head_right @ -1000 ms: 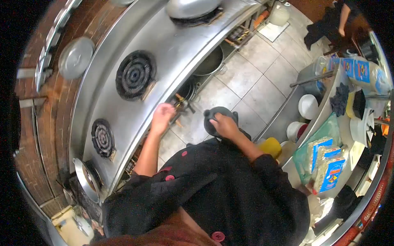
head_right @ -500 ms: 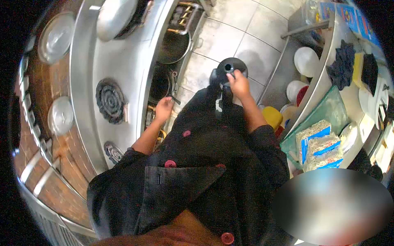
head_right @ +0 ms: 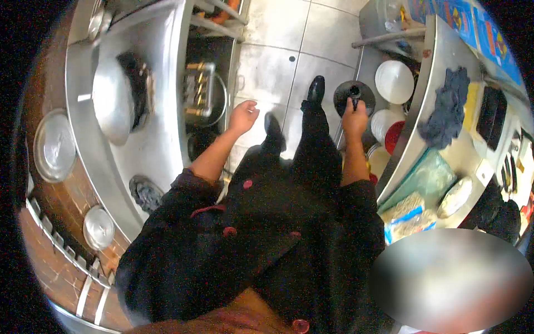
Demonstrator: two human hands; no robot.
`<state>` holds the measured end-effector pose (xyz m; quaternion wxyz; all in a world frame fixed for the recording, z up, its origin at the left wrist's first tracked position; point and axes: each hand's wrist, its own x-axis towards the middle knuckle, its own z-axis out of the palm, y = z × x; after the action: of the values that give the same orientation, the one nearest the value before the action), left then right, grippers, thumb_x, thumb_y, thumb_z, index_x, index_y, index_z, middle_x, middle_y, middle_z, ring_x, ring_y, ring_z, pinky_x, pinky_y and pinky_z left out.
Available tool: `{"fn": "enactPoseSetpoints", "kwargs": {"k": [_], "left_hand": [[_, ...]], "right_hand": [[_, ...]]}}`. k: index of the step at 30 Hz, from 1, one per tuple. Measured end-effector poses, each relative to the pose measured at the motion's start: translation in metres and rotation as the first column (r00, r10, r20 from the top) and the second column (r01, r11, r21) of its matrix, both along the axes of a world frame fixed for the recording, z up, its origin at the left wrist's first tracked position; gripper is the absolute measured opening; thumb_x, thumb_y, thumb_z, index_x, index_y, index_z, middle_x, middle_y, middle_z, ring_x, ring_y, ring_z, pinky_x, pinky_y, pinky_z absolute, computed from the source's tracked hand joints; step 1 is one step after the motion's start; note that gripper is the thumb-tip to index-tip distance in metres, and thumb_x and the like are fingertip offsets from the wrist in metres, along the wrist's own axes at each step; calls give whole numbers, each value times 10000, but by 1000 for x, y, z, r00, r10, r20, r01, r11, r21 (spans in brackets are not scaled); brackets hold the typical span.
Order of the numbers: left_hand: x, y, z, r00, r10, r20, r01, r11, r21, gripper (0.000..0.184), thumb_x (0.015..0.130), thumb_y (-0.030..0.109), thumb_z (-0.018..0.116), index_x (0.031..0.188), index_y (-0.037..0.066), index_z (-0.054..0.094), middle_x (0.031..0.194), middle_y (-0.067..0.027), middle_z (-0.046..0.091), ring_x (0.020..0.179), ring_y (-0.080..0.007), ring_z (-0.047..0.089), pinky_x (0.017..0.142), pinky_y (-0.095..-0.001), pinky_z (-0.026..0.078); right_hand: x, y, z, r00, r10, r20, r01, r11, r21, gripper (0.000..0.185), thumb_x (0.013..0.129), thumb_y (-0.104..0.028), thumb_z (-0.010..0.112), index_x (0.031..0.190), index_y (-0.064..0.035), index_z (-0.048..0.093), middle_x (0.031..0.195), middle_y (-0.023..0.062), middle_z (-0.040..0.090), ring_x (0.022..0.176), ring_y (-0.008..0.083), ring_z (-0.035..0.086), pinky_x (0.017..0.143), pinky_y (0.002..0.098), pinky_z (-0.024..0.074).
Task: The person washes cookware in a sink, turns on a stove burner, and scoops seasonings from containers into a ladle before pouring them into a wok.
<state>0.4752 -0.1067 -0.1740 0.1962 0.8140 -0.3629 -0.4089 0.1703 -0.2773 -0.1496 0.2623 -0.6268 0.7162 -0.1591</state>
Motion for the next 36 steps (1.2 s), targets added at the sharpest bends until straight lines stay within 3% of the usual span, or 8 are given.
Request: {"fn": "enactPoseSetpoints", "kwargs": {"k": [10,14,22,27,29,31,34,36], "left_hand": [[-10,-219,-328,956,-248,158,196,937,288,466,760,319,687,1128,57,577,1117,-148,602,1067,-307,552,910,-399,445],[-17,-269,-474,960,-210,186,117,903,413,560,743,344,708,1190,61,522,1158,-192,550,1072,-349,540,901,-425,453],[-35,-273,-602,903,-370,220,259,875,410,361,763,240,674,1052,65,549,1091,-185,531,1003,-352,570,833,-413,492],[-28,-286,-536,941,-301,152,238,912,334,281,765,215,659,988,58,593,996,-171,592,934,-296,599,805,-384,496],[-32,-304,-484,959,66,-277,-57,998,38,287,741,182,683,984,48,609,929,-127,635,834,-208,612,749,-332,502],[-27,-334,-375,825,41,-563,-86,995,-54,306,718,148,712,990,38,623,858,-71,649,740,-144,594,698,-285,496],[-17,-376,-224,795,-96,-599,131,991,15,322,725,123,703,1027,41,627,864,-62,613,755,-142,568,699,-280,488],[-8,-388,-170,890,-333,-312,288,940,-181,334,727,151,684,1035,38,622,918,-116,600,813,-225,590,746,-316,486]], "right_hand": [[48,-109,-229,973,94,212,-120,987,111,255,866,-226,608,826,4,508,759,241,576,706,440,562,608,442,442],[39,-117,-278,947,169,274,-246,927,281,215,859,-190,610,830,-2,510,776,231,567,721,419,563,606,413,441],[42,-126,-325,971,92,220,-177,896,408,178,851,-152,612,834,-8,510,753,209,555,660,370,549,585,386,430],[55,-138,-337,977,212,10,-196,881,431,202,837,-171,628,822,-5,514,758,242,569,719,432,552,612,453,433],[64,-147,-331,975,220,27,-212,893,396,216,830,-180,635,812,-4,511,754,251,571,727,446,550,615,474,430],[80,-160,-305,973,224,54,-229,913,337,230,824,-189,641,801,-3,508,750,259,572,736,460,547,619,495,426],[110,-191,-245,969,231,90,-248,905,347,247,825,-202,640,777,-2,503,730,254,572,723,457,558,619,502,433],[131,-209,-198,952,268,150,-302,903,305,256,828,-208,635,756,-1,500,719,250,577,728,452,571,631,506,443]]}}
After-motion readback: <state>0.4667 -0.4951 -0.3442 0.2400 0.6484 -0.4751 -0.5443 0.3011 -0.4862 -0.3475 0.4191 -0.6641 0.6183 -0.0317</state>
